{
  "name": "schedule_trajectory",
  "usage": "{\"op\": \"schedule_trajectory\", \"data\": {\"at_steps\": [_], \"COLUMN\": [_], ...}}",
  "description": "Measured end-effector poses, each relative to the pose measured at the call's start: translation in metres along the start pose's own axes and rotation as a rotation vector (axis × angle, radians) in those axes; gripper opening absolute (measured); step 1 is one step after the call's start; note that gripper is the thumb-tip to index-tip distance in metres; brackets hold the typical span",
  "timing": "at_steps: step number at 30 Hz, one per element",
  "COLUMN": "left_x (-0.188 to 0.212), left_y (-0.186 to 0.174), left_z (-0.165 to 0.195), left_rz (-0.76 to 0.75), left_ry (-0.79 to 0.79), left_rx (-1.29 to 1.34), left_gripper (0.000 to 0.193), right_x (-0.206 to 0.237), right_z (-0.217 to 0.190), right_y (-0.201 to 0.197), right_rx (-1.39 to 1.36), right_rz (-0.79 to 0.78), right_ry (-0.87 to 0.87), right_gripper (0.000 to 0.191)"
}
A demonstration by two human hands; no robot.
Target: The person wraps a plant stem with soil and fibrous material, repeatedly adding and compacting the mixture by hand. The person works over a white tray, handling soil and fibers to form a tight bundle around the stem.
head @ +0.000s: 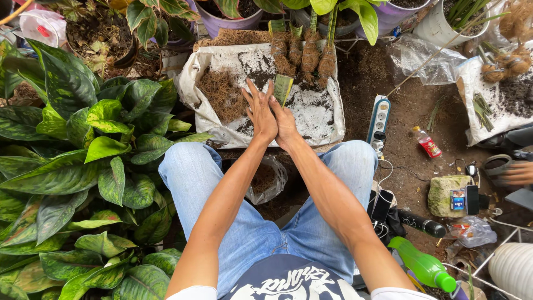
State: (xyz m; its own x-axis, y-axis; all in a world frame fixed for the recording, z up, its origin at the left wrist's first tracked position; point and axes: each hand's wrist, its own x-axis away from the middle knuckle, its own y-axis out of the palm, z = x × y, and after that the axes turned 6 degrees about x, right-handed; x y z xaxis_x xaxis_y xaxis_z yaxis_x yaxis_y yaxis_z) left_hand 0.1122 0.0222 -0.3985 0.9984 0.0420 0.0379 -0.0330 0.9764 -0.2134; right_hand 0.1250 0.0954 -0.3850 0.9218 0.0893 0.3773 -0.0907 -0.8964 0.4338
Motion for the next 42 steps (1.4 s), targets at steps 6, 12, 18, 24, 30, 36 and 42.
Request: {"op": "schedule_trajectory", "data": {"at_steps": [6,12,18,24,30,36,42], "left_x": [-0.005,-0.01,-0.012,-0.011,-0.004,0.004,0.011], "left_y": [0.001,0.004,0.006,-0.007,-0.012,-0.011,-0.003], "left_z": [0.001,-0.004,-0.006,-0.005,-0.003,0.0,-0.001], "left_rz": [0.074,0.156,0.18,0.224,0.187,-0.072,-0.311], "left_ry": [0.013,0.06,-0.035,-0.065,-0.056,-0.027,-0.074], "left_rx": [-0.027,-0.032,0.083,0.161,0.109,0.168,0.356], "left_gripper": [0.069,0.07,0.075,0.081,0.08,0.07,0.08], "right_x": [0.0,-0.004,-0.009,-0.019,-0.017,-0.013,-0.01], "right_z": [-0.003,0.001,-0.006,-0.031,-0.037,-0.037,-0.027], "right_y": [-0.001,-0.001,0.001,-0.011,-0.015,-0.014,-0.017], "right_rx": [-0.038,-0.056,-0.046,-0.103,-0.077,-0.128,-0.041], "right_rz": [0.021,0.107,0.255,0.409,0.404,0.286,0.237], "right_ry": [0.026,0.009,-0.041,-0.136,-0.171,-0.179,-0.184], "right_gripper": [0.052,0.039,0.036,0.046,0.056,0.044,0.034]}}
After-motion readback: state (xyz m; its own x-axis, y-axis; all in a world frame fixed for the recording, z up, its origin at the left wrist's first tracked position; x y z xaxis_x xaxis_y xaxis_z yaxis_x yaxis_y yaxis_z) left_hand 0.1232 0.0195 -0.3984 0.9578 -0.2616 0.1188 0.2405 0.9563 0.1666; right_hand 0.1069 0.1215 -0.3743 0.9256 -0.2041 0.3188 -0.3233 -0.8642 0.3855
